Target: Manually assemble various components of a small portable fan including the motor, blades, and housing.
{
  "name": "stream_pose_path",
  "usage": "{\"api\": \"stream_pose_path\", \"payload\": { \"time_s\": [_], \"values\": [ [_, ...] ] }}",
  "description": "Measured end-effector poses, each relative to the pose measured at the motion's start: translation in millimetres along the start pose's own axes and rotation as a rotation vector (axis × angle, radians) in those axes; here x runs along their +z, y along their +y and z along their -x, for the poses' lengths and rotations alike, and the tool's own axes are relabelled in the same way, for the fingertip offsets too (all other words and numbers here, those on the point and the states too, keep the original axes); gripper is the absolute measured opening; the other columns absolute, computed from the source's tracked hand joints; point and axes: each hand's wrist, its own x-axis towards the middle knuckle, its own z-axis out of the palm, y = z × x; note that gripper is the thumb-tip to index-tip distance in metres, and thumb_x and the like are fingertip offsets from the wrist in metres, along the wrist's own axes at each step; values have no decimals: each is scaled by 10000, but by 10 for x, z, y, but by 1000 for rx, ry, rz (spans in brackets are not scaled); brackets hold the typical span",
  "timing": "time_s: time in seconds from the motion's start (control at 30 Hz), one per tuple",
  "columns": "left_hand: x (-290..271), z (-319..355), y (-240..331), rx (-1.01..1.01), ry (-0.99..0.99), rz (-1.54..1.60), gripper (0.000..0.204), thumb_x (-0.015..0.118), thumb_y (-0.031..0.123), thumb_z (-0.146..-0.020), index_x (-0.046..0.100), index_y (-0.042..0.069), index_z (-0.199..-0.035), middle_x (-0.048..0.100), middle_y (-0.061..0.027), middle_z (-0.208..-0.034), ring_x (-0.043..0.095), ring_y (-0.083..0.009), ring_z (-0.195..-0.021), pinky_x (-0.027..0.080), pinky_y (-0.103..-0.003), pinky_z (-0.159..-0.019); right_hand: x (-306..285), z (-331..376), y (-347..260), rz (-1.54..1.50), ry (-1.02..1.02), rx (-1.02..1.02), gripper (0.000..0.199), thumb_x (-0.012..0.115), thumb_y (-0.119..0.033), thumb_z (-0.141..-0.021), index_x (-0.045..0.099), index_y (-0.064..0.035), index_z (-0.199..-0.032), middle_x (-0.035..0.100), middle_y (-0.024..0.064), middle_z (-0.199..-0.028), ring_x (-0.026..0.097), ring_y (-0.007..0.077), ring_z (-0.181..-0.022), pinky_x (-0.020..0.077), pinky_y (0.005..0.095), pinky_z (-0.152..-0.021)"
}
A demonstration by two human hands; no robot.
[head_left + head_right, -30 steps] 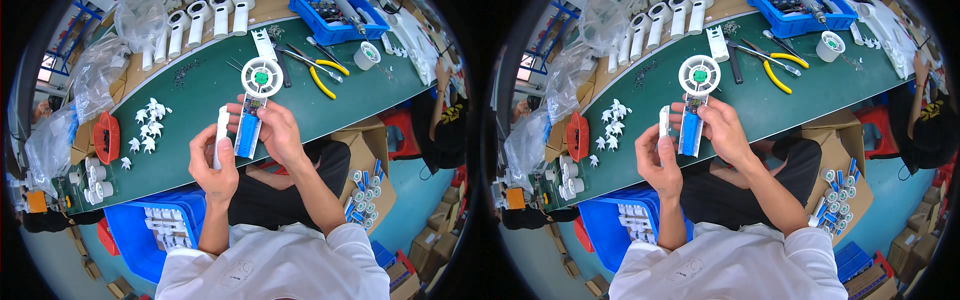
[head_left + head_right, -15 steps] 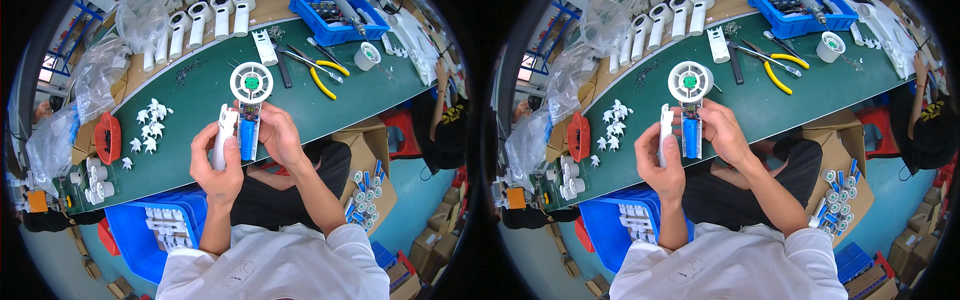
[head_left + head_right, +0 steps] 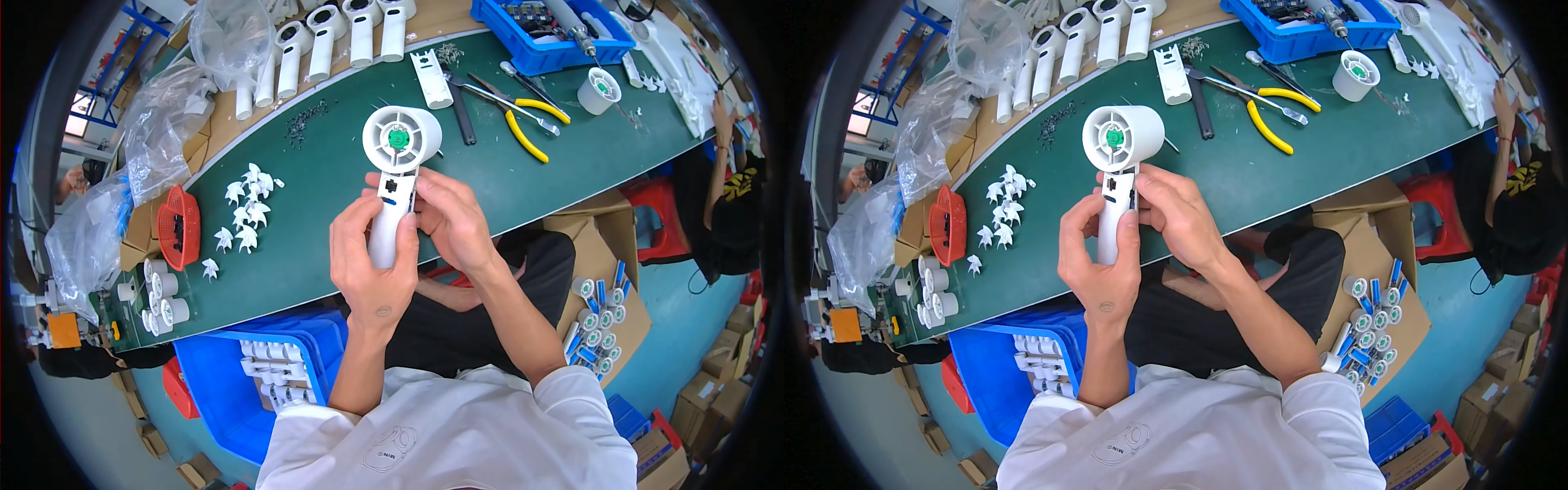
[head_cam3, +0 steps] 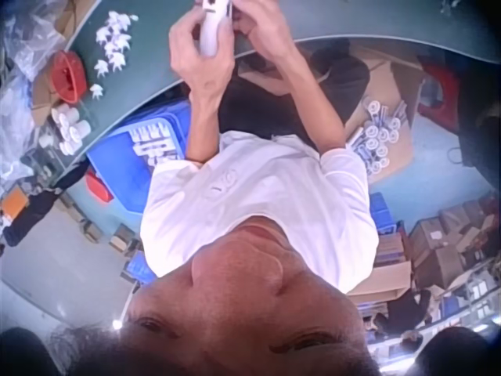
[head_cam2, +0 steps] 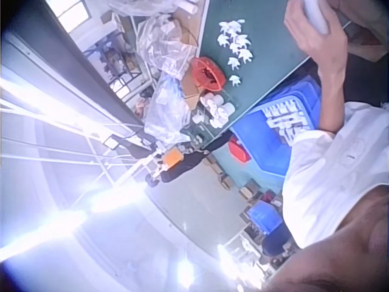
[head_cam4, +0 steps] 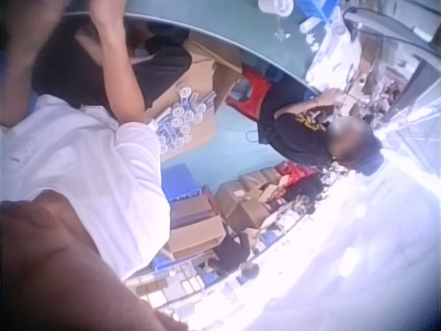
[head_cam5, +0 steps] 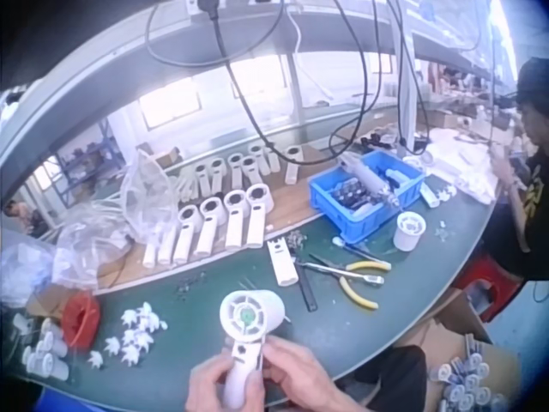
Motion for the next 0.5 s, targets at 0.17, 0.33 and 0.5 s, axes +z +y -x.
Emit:
{"api": "stream_pose_path", "payload": {
  "time_s": [0.17,0.33,0.5],
  "values": [
    [10,-30,-15,-27,8,9,350,771,35,-798,607,-11,-1104,653,-169,-1074,641,-296,-908,525,-366,-739,-22,-2,28,61,4,14,424,393,-180,-1040,493,90,-1352,594,219,-1312,648,274,-1114,554,399,-942],
    [51,-39,-2,-51,8,21,346,773,37,-800,608,-9,-1101,653,-156,-1071,633,-287,-898,516,-363,-726,-47,2,47,68,1,19,420,397,-184,-1042,502,82,-1349,596,205,-1309,649,267,-1108,554,397,-936],
    [115,-2,49,-104,49,14,349,778,22,-791,612,-6,-1096,653,-153,-1062,629,-294,-932,509,-370,-768,-49,8,10,226,-79,-29,412,437,-182,-1030,510,74,-1344,605,191,-1295,622,260,-1152,507,390,-1003]
  ]
}}
